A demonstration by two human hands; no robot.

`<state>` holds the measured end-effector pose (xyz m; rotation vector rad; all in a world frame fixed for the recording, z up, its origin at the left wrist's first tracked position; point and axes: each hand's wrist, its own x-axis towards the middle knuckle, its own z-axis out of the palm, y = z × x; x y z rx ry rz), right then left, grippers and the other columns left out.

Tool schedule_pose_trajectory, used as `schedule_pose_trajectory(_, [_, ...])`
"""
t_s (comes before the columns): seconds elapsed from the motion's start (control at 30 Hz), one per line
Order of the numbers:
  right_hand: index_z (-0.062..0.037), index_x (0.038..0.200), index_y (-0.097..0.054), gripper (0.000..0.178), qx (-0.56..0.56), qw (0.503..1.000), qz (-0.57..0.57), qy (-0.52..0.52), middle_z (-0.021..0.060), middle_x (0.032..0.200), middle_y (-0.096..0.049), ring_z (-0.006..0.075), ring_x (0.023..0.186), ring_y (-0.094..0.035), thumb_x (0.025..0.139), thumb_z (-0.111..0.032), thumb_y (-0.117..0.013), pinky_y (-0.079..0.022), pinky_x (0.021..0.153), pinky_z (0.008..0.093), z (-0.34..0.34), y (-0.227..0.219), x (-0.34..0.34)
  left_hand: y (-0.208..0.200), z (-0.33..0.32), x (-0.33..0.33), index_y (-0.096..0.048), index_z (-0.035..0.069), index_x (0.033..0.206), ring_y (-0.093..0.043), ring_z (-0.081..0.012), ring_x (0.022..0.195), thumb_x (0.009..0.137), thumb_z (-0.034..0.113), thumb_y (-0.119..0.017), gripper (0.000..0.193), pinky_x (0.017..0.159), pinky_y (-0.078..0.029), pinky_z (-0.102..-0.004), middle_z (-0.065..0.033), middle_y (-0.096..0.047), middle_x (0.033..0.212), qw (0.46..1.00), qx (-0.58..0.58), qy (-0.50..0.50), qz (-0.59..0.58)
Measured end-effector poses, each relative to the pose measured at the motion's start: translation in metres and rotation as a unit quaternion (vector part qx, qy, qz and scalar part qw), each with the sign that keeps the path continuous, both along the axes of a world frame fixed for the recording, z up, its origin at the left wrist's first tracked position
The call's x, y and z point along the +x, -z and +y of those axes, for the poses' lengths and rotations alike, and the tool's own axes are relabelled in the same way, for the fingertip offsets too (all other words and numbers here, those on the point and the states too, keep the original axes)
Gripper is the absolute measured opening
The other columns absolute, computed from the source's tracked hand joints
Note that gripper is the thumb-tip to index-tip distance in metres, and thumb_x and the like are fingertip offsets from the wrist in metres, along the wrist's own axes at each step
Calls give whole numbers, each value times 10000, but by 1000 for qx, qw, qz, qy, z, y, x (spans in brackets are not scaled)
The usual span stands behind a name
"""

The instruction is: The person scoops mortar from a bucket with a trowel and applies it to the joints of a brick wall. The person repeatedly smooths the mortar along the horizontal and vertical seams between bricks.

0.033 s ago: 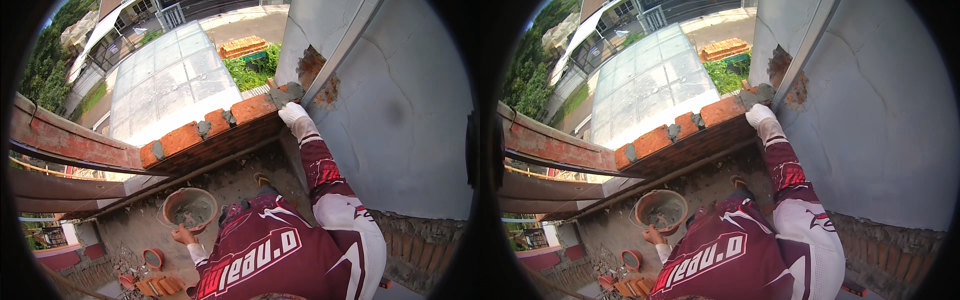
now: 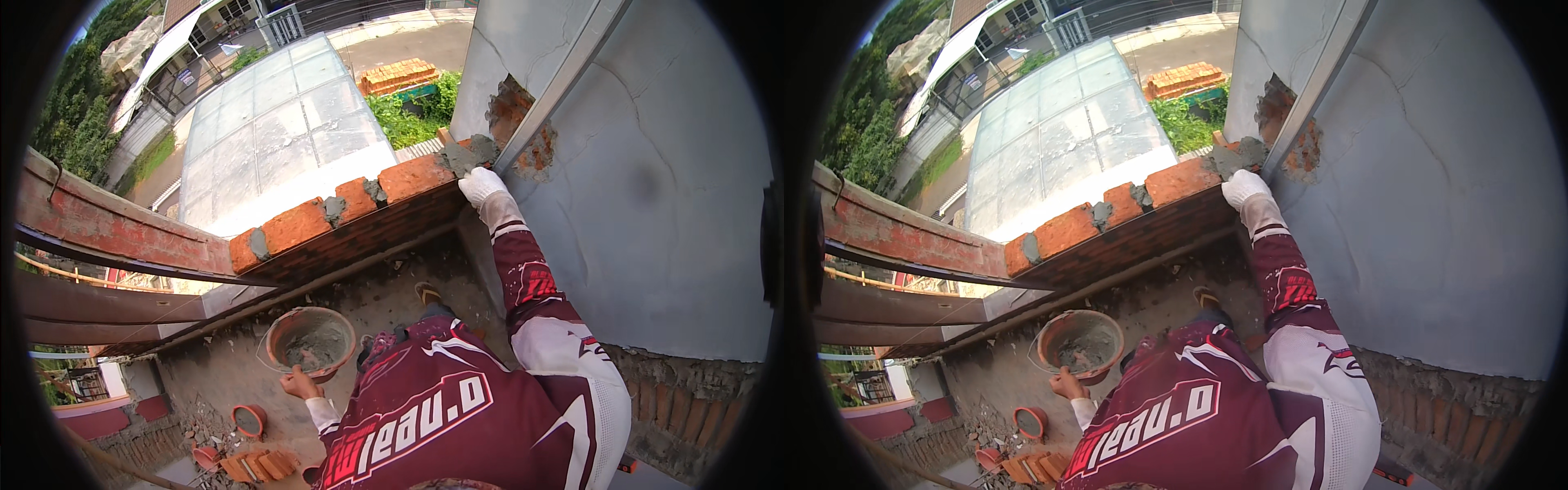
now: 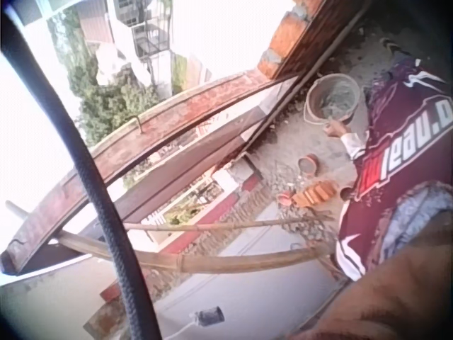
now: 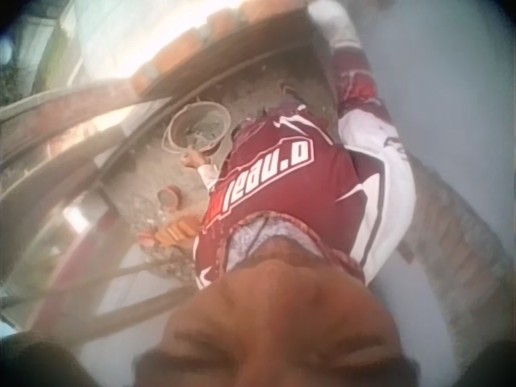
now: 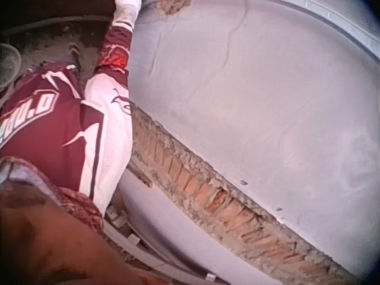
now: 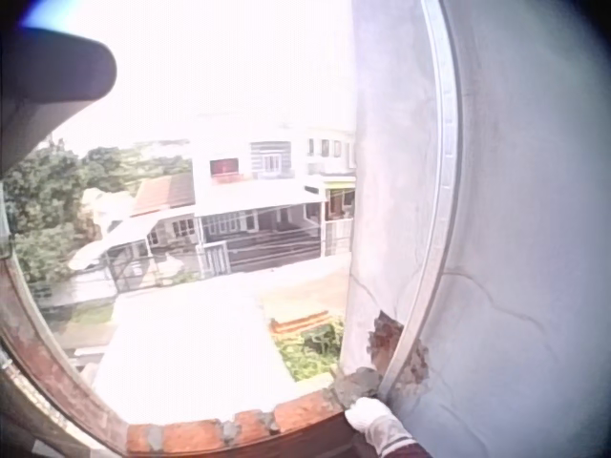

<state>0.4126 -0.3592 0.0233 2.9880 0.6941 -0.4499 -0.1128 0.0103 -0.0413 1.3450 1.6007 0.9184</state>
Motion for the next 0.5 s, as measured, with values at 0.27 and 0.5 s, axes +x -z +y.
schedule_pose_trajectory(0.27, [-5, 939, -614, 283, 488, 740, 220, 408, 140, 722, -612, 257, 547, -602, 942, -285, -572, -467, 473, 442, -8, -59, -22, 10, -2, -16, -444, 22, 742, -459, -167, 668, 731, 13, -679, 235, 619, -439, -362, -37, -474, 743, 1000, -1, -6, 13])
schedule_pose_trajectory(0.5, [-74, 954, -544, 234, 586, 615, 306, 429, 80, 759, -564, 194, 521, -537, 965, -307, -554, -443, 437, 370, 14, -32, -49, 11, 0, -11, -402, 37, 755, -430, -152, 680, 739, -13, -660, 263, 621, -413, -341, -21, -431, 764, 1000, -17, -1, 16])
